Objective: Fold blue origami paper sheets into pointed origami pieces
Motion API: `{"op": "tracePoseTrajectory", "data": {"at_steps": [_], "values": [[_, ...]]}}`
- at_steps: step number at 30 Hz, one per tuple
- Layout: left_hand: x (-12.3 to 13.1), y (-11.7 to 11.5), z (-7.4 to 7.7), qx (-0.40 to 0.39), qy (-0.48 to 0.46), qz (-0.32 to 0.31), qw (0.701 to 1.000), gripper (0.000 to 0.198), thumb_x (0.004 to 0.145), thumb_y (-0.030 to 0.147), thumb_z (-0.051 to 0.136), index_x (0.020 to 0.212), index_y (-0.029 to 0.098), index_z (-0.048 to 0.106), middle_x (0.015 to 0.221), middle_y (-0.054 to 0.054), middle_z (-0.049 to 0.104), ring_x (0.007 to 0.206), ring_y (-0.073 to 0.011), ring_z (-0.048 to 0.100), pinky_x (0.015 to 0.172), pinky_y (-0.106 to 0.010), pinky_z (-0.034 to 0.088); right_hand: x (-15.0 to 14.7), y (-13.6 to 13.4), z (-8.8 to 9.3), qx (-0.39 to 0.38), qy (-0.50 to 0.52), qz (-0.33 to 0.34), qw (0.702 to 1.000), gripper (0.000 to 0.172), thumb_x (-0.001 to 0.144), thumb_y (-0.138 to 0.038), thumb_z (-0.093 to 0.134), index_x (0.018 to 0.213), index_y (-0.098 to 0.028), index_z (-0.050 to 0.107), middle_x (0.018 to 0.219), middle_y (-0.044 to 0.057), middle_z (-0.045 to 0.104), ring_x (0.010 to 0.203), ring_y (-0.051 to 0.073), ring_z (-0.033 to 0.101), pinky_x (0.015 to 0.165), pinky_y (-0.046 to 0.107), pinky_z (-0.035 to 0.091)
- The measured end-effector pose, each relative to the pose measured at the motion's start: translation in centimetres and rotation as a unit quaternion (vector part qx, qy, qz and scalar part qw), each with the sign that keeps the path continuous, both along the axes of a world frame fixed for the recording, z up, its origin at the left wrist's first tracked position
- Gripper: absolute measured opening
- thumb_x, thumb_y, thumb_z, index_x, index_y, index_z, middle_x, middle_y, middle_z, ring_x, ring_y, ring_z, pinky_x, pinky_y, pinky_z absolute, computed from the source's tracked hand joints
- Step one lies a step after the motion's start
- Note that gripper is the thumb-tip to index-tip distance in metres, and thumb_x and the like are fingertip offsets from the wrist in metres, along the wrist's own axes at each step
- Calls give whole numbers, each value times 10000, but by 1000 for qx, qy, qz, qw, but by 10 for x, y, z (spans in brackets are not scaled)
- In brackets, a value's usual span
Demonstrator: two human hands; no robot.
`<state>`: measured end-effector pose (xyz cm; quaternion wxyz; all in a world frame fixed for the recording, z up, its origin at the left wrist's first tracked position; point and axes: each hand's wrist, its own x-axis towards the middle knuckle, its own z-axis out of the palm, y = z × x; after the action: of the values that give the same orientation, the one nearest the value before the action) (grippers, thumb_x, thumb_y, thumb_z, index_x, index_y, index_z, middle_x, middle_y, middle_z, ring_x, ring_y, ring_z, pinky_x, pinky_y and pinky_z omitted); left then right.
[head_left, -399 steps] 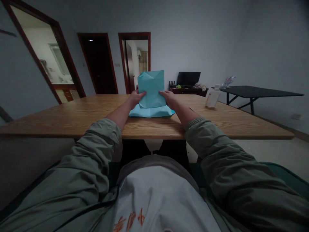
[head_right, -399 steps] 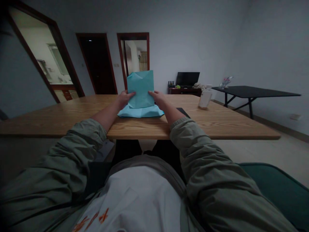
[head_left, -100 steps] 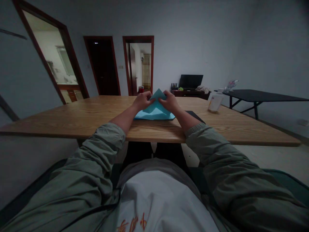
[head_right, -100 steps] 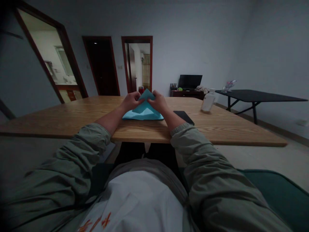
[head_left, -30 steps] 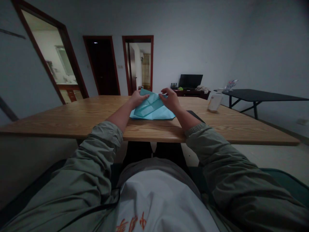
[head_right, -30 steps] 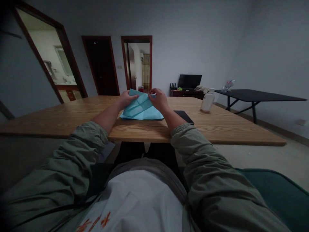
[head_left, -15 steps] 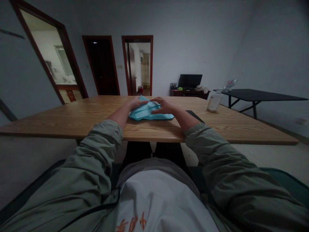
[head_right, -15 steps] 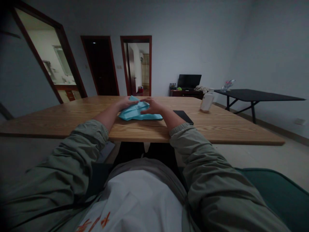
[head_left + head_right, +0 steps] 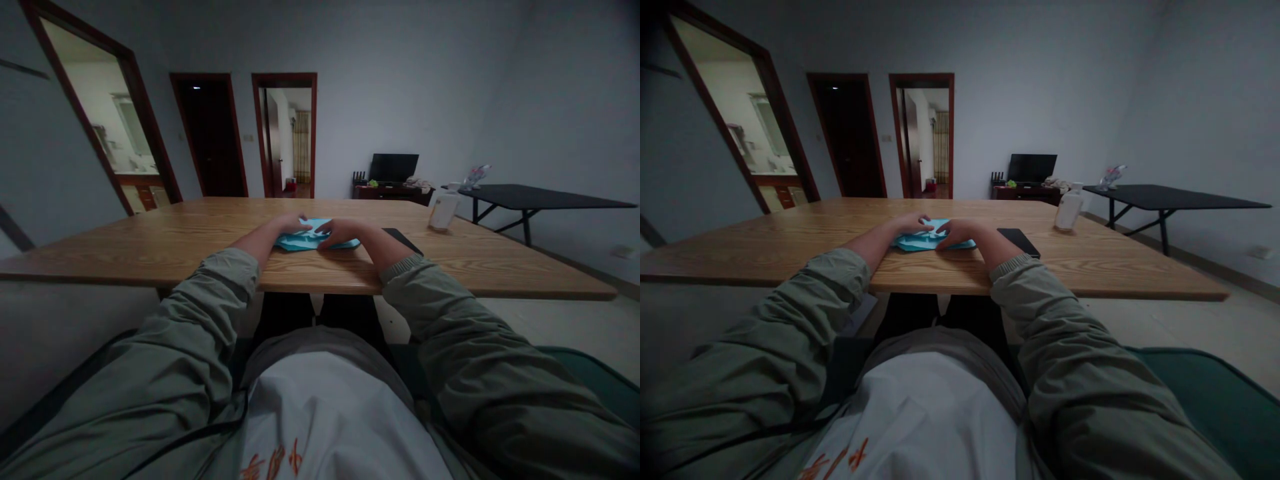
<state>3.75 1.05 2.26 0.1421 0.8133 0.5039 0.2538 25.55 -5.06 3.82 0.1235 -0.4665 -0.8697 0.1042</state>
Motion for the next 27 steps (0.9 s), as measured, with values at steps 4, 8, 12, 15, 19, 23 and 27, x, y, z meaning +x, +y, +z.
{"op": "tracePoseTrajectory", "data": {"at_steps": [4,8,12,15,19,23,27], "values": [[-10,-14,16,-69,29,-58,996,534,444,497,830,892,220,741,962,-71,729,918,-243,645,838,-292,470,2,5,-1,12,-3,14,1000,506,492,-543,829,944,-322,779,968,34,741,809,259,678,816,382,501],[-5,-31,24,-110,48,-96,988,634,345,437,866,945,264,750,1078,-57,721,944,-249,649,825,-291,481,3,7,0,14,-46,8,999,542,539,-556,798,1025,-318,762,1022,36,733,817,256,674,784,375,502],[3,-42,25,-94,135,-132,977,798,377,486,853,1133,285,698,1279,-90,636,1101,-289,610,890,-334,484,3,3,2,12,-54,13,998,659,554,-545,805,1161,-307,712,1152,61,695,925,284,669,821,394,506],[4,-45,27,-107,165,-146,970,930,443,525,826,1308,285,584,1387,-97,553,1211,-284,555,980,-345,456,2,-3,5,10,-50,11,999,694,574,-523,811,1216,-293,683,1207,69,671,1004,296,654,878,395,499],[1,-45,30,-159,212,-146,953,1055,532,577,785,1463,291,379,1506,-90,413,1332,-258,449,1096,-330,364,0,-12,12,-22,-99,-4,995,721,695,-542,741,1338,-254,593,1310,59,613,1114,275,611,956,336,457],[-2,-41,29,-197,198,-150,948,1101,561,594,780,1501,307,285,1555,-93,324,1391,-260,376,1128,-332,324,1,-10,12,-29,-104,-3,994,700,753,-561,699,1367,-253,564,1358,48,576,1163,267,582,983,311,437],[-5,-34,26,-219,175,-174,944,1095,572,561,785,1504,329,260,1568,-86,294,1416,-250,339,1129,-335,312,2,-3,10,-48,-79,-16,996,619,811,-562,644,1344,-252,588,1333,39,596,1163,258,581,973,296,441]]}}
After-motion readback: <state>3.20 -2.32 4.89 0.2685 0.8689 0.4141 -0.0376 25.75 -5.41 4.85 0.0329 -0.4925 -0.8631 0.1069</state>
